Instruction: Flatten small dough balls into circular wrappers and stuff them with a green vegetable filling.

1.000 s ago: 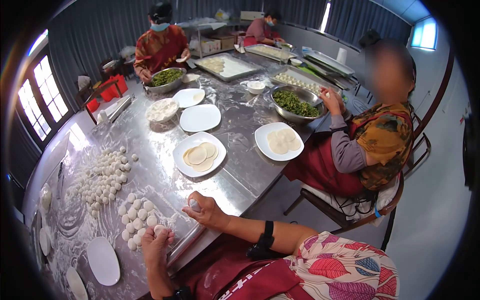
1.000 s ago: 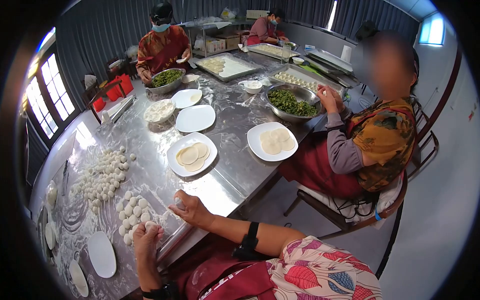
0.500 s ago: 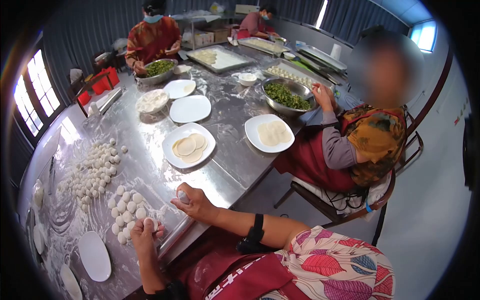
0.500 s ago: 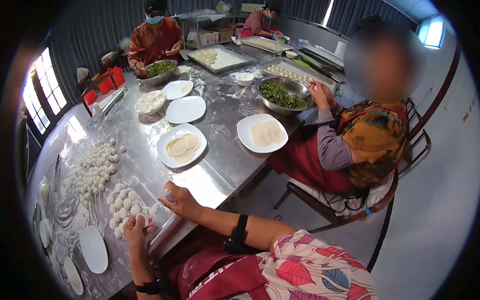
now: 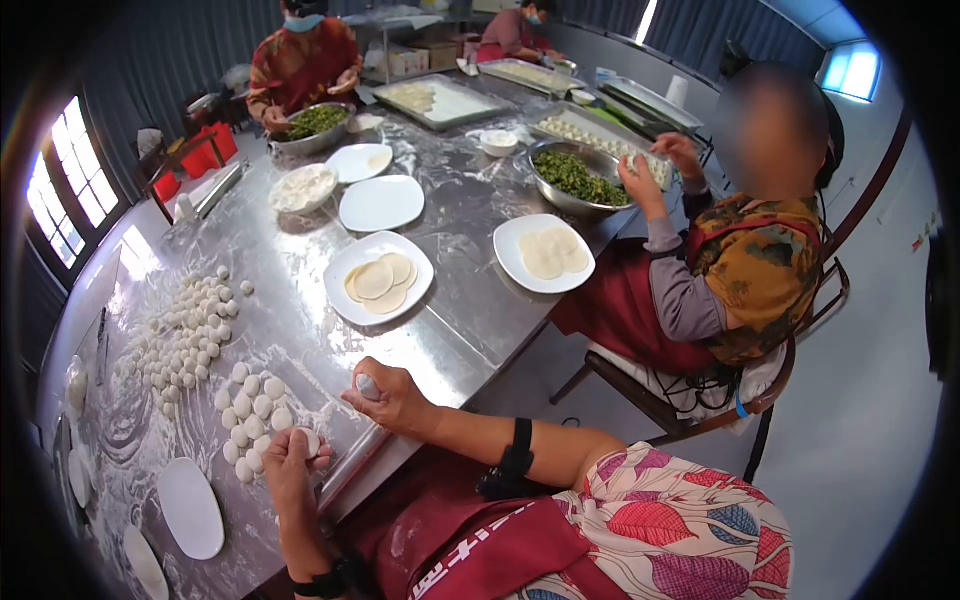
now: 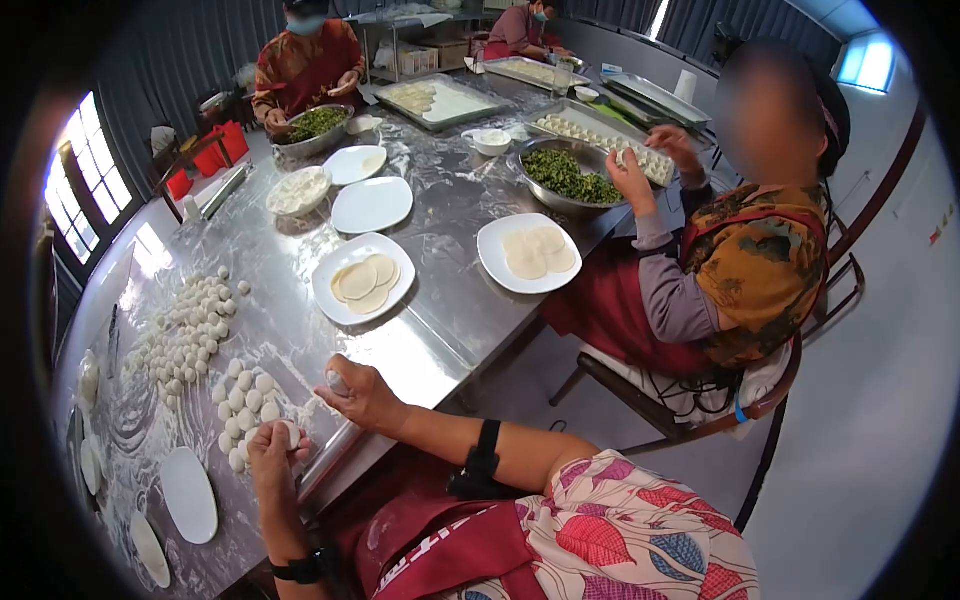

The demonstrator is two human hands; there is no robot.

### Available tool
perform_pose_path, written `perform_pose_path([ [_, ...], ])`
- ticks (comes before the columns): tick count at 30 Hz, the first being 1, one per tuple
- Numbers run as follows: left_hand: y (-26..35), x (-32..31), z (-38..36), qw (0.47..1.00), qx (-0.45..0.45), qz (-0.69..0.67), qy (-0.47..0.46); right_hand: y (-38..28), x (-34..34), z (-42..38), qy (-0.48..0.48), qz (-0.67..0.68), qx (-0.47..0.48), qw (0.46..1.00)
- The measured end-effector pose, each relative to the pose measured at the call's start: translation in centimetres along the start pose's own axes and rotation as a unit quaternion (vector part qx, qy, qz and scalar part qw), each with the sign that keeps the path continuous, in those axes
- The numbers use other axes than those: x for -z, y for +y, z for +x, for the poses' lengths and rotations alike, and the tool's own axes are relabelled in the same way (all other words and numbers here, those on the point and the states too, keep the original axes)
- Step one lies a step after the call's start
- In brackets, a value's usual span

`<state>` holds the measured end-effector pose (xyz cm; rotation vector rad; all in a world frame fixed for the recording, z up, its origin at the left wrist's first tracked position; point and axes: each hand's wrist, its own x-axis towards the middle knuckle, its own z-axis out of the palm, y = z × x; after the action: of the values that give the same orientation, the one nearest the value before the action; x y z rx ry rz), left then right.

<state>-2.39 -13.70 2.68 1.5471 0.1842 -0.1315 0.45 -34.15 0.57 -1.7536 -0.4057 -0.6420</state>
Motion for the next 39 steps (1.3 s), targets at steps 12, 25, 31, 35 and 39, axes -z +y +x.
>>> perform_pose_path([
  [12, 0.1, -0.3, -0.1, 1.0, -0.005, 0.0, -0.029, -0.5, 0.3, 0.2, -0.023, 0.009, -0.032, 0.999],
  [25, -0.2, -0.1, 0.3, 1.0, -0.009, 0.01, -0.025, -1.2, 0.7, 0.6, -0.059, 0.007, -0.078, 0.995],
  [31, 0.3, -0.5, 0.2, 0.998, -0.034, 0.053, -0.021, -0.9, 0.3, 0.6, -0.033, 0.002, -0.032, 0.999],
  [35, -0.3, -0.1, 0.4, 0.998, -0.024, 0.059, -0.029, -0.8, 0.4, 0.5, -0.032, 0.006, -0.04, 0.999],
  [39, -0.7, 0.2, 0.4, 0.996, -0.039, 0.079, -0.033, -0.6, 0.4, 0.2, -0.032, 0.003, -0.041, 0.999],
])
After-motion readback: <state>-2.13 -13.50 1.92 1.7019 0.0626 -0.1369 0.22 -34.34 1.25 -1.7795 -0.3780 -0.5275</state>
